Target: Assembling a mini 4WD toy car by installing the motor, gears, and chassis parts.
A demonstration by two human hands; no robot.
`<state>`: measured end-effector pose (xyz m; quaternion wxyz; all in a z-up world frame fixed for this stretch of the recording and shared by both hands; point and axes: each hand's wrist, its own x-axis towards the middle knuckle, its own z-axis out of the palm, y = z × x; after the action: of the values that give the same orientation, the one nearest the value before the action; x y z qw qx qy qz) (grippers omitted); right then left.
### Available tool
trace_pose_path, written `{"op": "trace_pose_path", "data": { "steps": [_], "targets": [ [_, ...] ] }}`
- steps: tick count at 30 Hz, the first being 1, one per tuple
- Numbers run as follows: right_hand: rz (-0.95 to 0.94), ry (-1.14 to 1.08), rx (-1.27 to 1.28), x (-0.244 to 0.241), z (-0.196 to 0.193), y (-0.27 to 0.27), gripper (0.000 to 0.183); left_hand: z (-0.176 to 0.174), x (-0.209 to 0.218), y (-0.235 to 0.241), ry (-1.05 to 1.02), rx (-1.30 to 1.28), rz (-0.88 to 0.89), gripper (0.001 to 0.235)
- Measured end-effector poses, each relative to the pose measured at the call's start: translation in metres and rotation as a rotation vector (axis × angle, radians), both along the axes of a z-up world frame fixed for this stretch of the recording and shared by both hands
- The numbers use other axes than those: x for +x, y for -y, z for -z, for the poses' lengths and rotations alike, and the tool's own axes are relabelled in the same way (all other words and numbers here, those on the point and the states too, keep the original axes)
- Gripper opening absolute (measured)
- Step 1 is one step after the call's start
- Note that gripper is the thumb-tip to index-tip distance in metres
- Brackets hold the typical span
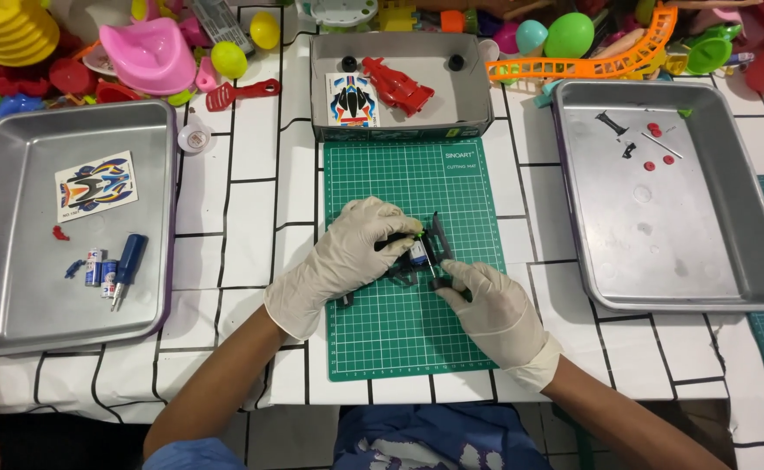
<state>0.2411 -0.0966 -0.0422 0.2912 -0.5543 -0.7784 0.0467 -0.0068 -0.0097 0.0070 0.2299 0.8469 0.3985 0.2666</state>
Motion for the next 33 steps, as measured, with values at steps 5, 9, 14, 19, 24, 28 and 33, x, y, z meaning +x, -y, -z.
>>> {"op": "trace_pose_path", "data": {
  "steps": [5, 9, 14, 19, 24, 28, 33],
  "targets": [
    [-0.026, 0.033, 0.133, -0.012, -0.029, 0.004, 0.021, -0.002, 0.004, 0.003, -0.037, -0.031, -0.022, 0.030],
    [-0.053, 0.208, 0.340, -0.014, -0.034, 0.007, 0.022, -0.006, 0.010, 0.012, -0.118, -0.049, -0.071, 0.056],
    [-0.062, 0.163, 0.284, -0.008, -0.027, 0.005, 0.031, -0.013, 0.011, 0.019, -0.221, -0.047, -0.075, 0.084],
    [-0.014, 0.109, 0.220, -0.012, -0.019, 0.003, 0.029, -0.003, 0.014, 0.016, -0.269, -0.053, -0.086, 0.093],
    [0.000, 0.129, 0.249, -0.018, -0.027, 0.005, 0.028, -0.002, 0.014, 0.014, -0.229, -0.103, -0.061, 0.092],
    [0.064, 0.051, 0.137, -0.017, -0.017, 0.006, 0.026, 0.004, 0.014, 0.014, -0.215, -0.069, -0.056, 0.093],
    [0.097, 0.163, 0.205, -0.029, -0.029, 0.010, 0.025, 0.005, 0.013, 0.015, -0.183, -0.058, -0.049, 0.093]
  ]
}}
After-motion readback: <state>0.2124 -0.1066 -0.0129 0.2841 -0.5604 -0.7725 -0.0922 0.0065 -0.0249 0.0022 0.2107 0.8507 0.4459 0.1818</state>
